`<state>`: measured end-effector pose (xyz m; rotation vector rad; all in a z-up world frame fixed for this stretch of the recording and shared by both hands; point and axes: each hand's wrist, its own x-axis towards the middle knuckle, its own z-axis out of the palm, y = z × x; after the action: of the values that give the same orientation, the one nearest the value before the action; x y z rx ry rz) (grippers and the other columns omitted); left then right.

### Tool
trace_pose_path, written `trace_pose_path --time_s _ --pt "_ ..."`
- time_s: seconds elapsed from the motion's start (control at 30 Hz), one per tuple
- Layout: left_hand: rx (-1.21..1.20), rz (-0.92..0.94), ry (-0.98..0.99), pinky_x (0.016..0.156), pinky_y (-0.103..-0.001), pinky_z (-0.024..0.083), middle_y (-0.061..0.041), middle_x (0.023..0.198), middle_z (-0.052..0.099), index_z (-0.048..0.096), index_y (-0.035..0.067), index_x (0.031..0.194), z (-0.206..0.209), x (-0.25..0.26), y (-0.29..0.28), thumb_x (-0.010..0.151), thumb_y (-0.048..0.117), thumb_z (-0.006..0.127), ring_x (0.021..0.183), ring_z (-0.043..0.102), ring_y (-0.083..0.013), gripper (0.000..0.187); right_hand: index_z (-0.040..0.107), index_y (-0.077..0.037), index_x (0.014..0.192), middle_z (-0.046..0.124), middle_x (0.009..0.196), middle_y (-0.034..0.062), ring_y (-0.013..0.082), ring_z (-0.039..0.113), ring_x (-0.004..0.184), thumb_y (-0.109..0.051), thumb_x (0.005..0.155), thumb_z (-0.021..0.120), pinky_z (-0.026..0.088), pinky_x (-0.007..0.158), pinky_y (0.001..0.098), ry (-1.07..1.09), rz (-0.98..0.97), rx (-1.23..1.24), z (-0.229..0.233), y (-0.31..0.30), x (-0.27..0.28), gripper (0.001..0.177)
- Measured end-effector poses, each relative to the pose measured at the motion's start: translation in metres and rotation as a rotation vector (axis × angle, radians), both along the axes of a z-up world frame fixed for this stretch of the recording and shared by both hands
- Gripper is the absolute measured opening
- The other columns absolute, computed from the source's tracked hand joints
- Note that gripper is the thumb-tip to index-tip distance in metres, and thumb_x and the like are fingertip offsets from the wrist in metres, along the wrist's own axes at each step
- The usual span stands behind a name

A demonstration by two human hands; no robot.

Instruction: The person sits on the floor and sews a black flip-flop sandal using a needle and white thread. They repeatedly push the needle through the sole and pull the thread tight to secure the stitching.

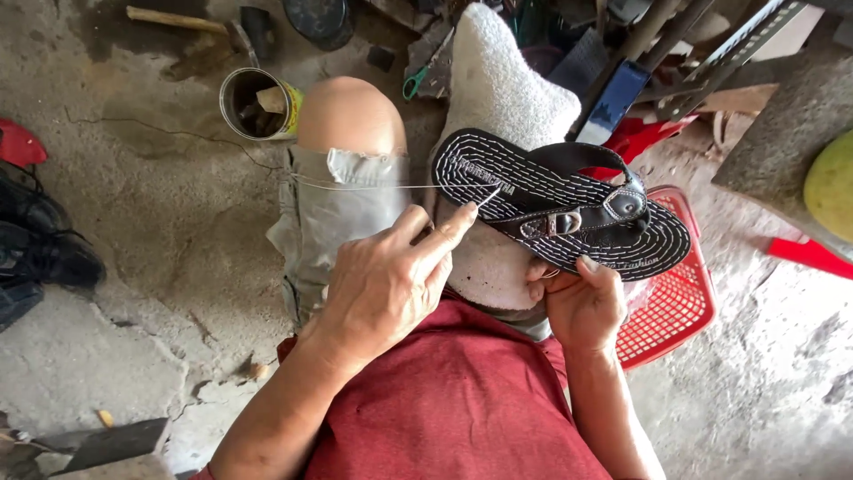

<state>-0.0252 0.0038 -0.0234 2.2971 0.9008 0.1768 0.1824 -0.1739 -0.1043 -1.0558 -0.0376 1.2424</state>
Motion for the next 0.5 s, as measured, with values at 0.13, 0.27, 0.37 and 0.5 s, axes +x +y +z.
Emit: trace_pose_path --time_s 0.13,0.27,0.37,0.5 --pt "-0.020 -0.034 0.018 0.038 -0.028 0.053 -0.007 0.102 0.063 0.053 0.017 0.150 -0.001 0.006 0.005 0.101 0.013 0.067 0.045 0.054 -0.0140 0.051 0.063 0.015 0.103 0.070 0.085 0.0283 0.0335 0.065 0.066 -0.021 0.098 0.044 0.055 0.060 0.0374 -0.007 0.030 -0.013 0.000 -0.001 0.000 0.040" --pt "-0.041 -0.045 0.031 0.039 -0.023 0.052 -0.014 0.112 0.066 0.051 0.015 0.151 -0.001 0.008 0.007 0.103 0.013 0.065 0.044 0.051 -0.0103 0.050 0.067 0.014 0.090 0.070 0.087 0.0279 0.0332 0.066 0.070 -0.023 0.099 0.043 0.055 0.064 0.0374 -0.015 0.073 -0.039 0.002 0.000 -0.001 0.045" --pt "-0.057 -0.058 0.079 0.039 -0.024 0.052 -0.011 0.112 0.064 0.050 0.016 0.152 0.001 0.009 0.009 0.101 0.014 0.066 0.046 0.051 -0.0108 0.053 0.065 0.016 0.091 0.069 0.087 0.0302 0.0368 0.066 0.070 -0.021 0.099 0.045 0.057 0.062 0.0382 -0.020 0.055 -0.041 -0.001 -0.003 -0.002 0.042" --pt "-0.071 -0.054 0.104 0.039 -0.026 0.053 -0.008 0.108 0.064 0.050 0.019 0.152 0.004 0.010 0.012 0.101 0.017 0.067 0.046 0.053 -0.0124 0.054 0.064 0.016 0.094 0.068 0.086 0.0292 0.0360 0.067 0.070 -0.020 0.097 0.046 0.058 0.059 0.0367 -0.033 0.051 -0.038 0.005 0.004 -0.003 0.040"
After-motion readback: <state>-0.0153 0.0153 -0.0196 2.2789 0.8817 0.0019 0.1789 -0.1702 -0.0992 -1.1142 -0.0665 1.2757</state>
